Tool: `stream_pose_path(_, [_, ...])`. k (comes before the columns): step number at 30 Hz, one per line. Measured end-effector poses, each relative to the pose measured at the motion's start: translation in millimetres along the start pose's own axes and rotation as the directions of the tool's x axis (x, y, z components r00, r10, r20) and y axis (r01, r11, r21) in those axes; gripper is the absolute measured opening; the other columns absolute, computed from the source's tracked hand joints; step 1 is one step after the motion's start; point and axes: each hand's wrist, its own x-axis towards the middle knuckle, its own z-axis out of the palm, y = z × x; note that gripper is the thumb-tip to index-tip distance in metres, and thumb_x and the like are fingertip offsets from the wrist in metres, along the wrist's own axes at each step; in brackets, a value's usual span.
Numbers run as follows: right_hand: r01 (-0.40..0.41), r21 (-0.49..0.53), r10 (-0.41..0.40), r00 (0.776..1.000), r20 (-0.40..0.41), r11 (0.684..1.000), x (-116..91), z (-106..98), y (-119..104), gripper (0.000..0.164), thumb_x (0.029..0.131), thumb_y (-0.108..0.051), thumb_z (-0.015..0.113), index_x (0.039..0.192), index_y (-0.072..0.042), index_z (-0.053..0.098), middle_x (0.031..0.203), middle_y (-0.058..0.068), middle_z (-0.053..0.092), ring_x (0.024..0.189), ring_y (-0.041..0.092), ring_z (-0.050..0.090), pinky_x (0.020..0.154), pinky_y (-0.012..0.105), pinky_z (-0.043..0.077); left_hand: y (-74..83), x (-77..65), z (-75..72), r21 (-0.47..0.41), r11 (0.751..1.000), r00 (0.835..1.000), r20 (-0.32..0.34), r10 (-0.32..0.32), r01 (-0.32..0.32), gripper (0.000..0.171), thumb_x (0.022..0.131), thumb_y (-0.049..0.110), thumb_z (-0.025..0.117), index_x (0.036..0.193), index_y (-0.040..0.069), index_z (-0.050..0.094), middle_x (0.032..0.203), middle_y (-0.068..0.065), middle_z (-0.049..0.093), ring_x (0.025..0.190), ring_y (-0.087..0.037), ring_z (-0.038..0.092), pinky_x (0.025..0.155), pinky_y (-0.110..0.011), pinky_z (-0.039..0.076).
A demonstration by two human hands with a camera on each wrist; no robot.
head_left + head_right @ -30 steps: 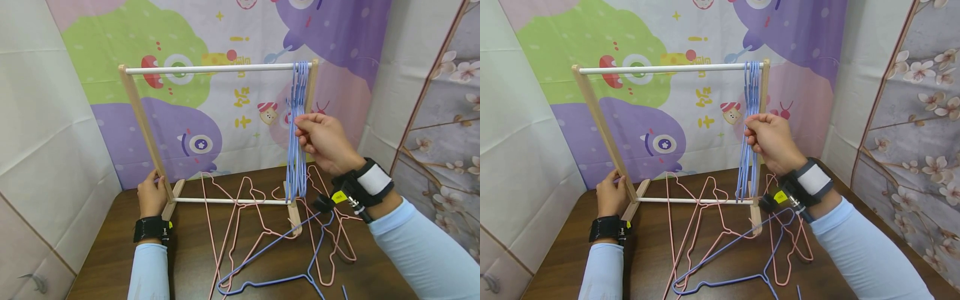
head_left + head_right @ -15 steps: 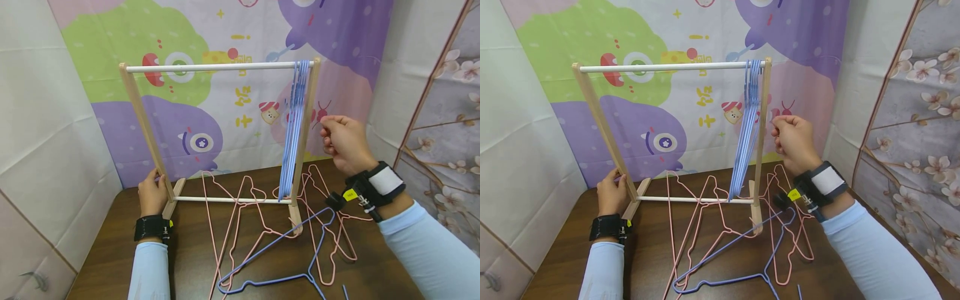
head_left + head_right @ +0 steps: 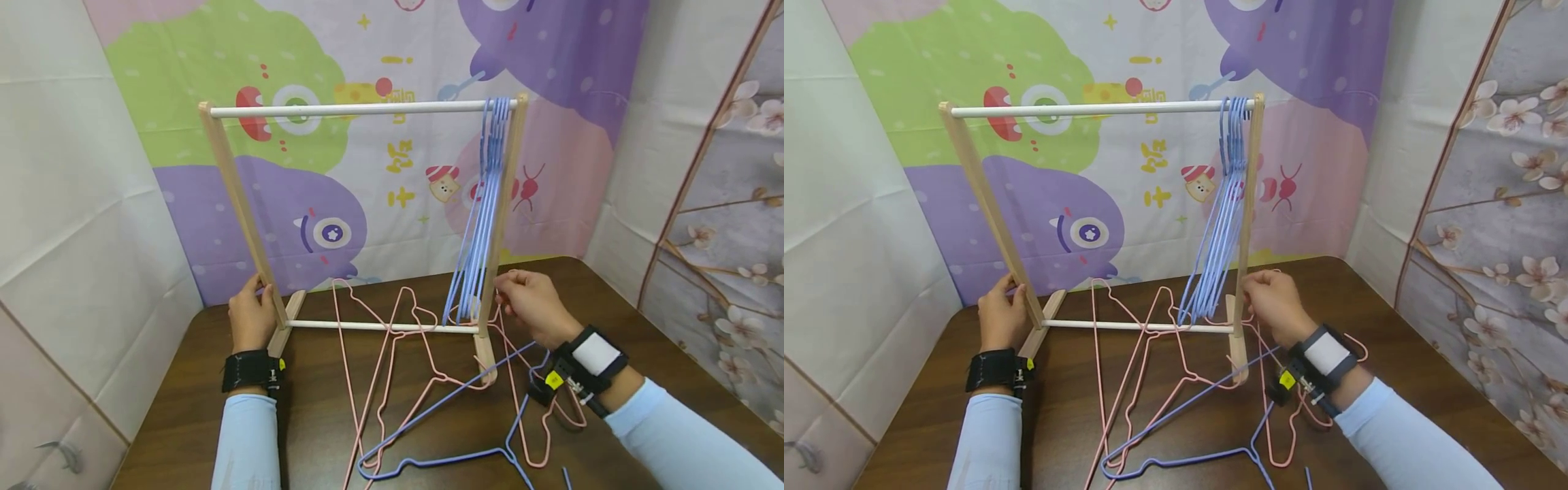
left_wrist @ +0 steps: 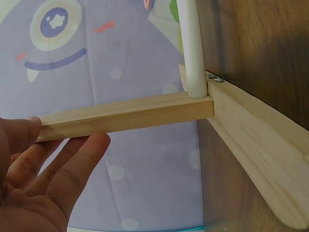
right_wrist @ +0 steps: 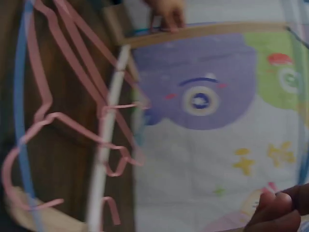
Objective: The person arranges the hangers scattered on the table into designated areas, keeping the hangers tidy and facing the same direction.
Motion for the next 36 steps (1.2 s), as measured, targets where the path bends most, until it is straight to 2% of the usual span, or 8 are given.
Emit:
stream_pose_path(7, [0.036, -0.179, -0.017, 0.994, 0.108, 0.983, -11.6, 19.2, 35.8, 0.023, 0.103, -0.014, 0.057, 0.108, 0.007, 0.065, 0.079, 0.007, 0.062, 0.06, 0.012, 0.053, 0.046, 0.023, 0.041, 0.9, -0.4, 0.1, 0.005, 1.0, 1.0, 0.001, -0.004, 0.004, 0.034, 0.104, 0.011, 0.059, 0.137, 0.002, 0.063, 0.127, -0.021, 0.069, 0.113, -0.045, 0.067, 0.097, -0.061, 0.051])
stream_pose_path(12, [0.183, -0.317, -0.108, 0.964, 0.241, 0.931, -19.6, 27.5, 49.5, 0.021, 0.102, -0.016, 0.063, 0.101, 0.003, 0.07, 0.079, 0.011, 0.065, 0.061, 0.015, 0.056, 0.052, 0.026, 0.046, 2.2, -1.4, -1.2, 0.003, 1.0, 1.0, 0.003, -0.001, 0.001, 0.034, 0.104, 0.011, 0.059, 0.137, 0.001, 0.062, 0.127, -0.022, 0.069, 0.11, -0.045, 0.068, 0.093, -0.061, 0.053])
stream_pose_path(16, [0.388, -0.421, -0.212, 0.889, 0.406, 0.82, -27.4, 32.8, 55.3, 0.021, 0.1, -0.026, 0.068, 0.087, -0.009, 0.072, 0.071, 0.0, 0.063, 0.058, 0.01, 0.056, 0.053, 0.026, 0.046, 2.7, -1.7, -1.3, 0.006, 1.0, 1.0, 0.001, 0.002, -0.002, 0.034, 0.104, 0.011, 0.059, 0.136, 0.001, 0.063, 0.127, -0.021, 0.069, 0.109, -0.045, 0.068, 0.093, -0.061, 0.053])
stream_pose_path(21, [0.581, -0.42, -0.256, 0.749, 0.611, 0.697, -38.7, 42.3, 61.8, 0.019, 0.095, -0.031, 0.074, 0.082, -0.017, 0.072, 0.067, -0.016, 0.057, 0.059, 0.0, 0.05, 0.054, 0.021, 0.044, 3.4, -1.9, -0.7, 0.008, 1.0, 1.0, 0.007, -0.003, 0.003, 0.035, 0.105, 0.012, 0.059, 0.137, 0.002, 0.062, 0.129, -0.021, 0.068, 0.11, -0.044, 0.068, 0.093, -0.061, 0.053])
stream_pose_path(25, [0.683, -0.376, -0.227, 0.621, 0.75, 0.625, -46.8, 48.5, 64.8, 0.018, 0.089, -0.03, 0.08, 0.079, -0.019, 0.07, 0.066, -0.019, 0.054, 0.06, -0.005, 0.047, 0.054, 0.016, 0.042, 4.0, -2.2, -1.1, 0.011, 1.0, 1.0, 0.006, 0.0, 0.0, 0.034, 0.104, 0.012, 0.059, 0.137, 0.002, 0.062, 0.129, -0.021, 0.068, 0.112, -0.045, 0.067, 0.095, -0.061, 0.052])
stream_pose_path(28, [0.715, -0.357, -0.186, 0.56, 0.808, 0.601, -52.0, 52.8, 67.1, 0.02, 0.084, -0.029, 0.084, 0.077, -0.019, 0.069, 0.064, -0.02, 0.052, 0.058, -0.007, 0.045, 0.053, 0.014, 0.039, 4.0, -2.2, -1.4, 0.014, 1.0, 1.0, 0.001, 0.006, -0.006, 0.034, 0.104, 0.011, 0.059, 0.136, 0.001, 0.063, 0.128, -0.021, 0.068, 0.112, -0.046, 0.067, 0.096, -0.062, 0.051])
stream_pose_path(30, [0.718, -0.37, -0.153, 0.549, 0.822, 0.589, -54.8, 55.6, 68.8, 0.021, 0.081, -0.029, 0.086, 0.075, -0.02, 0.069, 0.062, -0.02, 0.052, 0.058, -0.008, 0.044, 0.053, 0.013, 0.038, 3.4, -1.8, -1.3, 0.016, 1.0, 1.0, -0.003, 0.01, -0.01, 0.034, 0.104, 0.011, 0.059, 0.136, 0.0, 0.063, 0.128, -0.022, 0.068, 0.112, -0.046, 0.067, 0.096, -0.062, 0.051])
stream_pose_path(36, [0.688, -0.427, -0.039, 0.551, 0.834, 0.587, -62.7, 59.9, 74.8, 0.021, 0.075, -0.027, 0.09, 0.074, -0.022, 0.07, 0.063, -0.021, 0.054, 0.059, -0.008, 0.048, 0.054, 0.013, 0.041, 0.1, -0.4, 0.0, 0.014, 1.0, 1.0, -0.002, 0.01, -0.01, 0.035, 0.104, 0.012, 0.059, 0.137, 0.001, 0.062, 0.127, -0.021, 0.069, 0.111, -0.046, 0.067, 0.094, -0.061, 0.052])
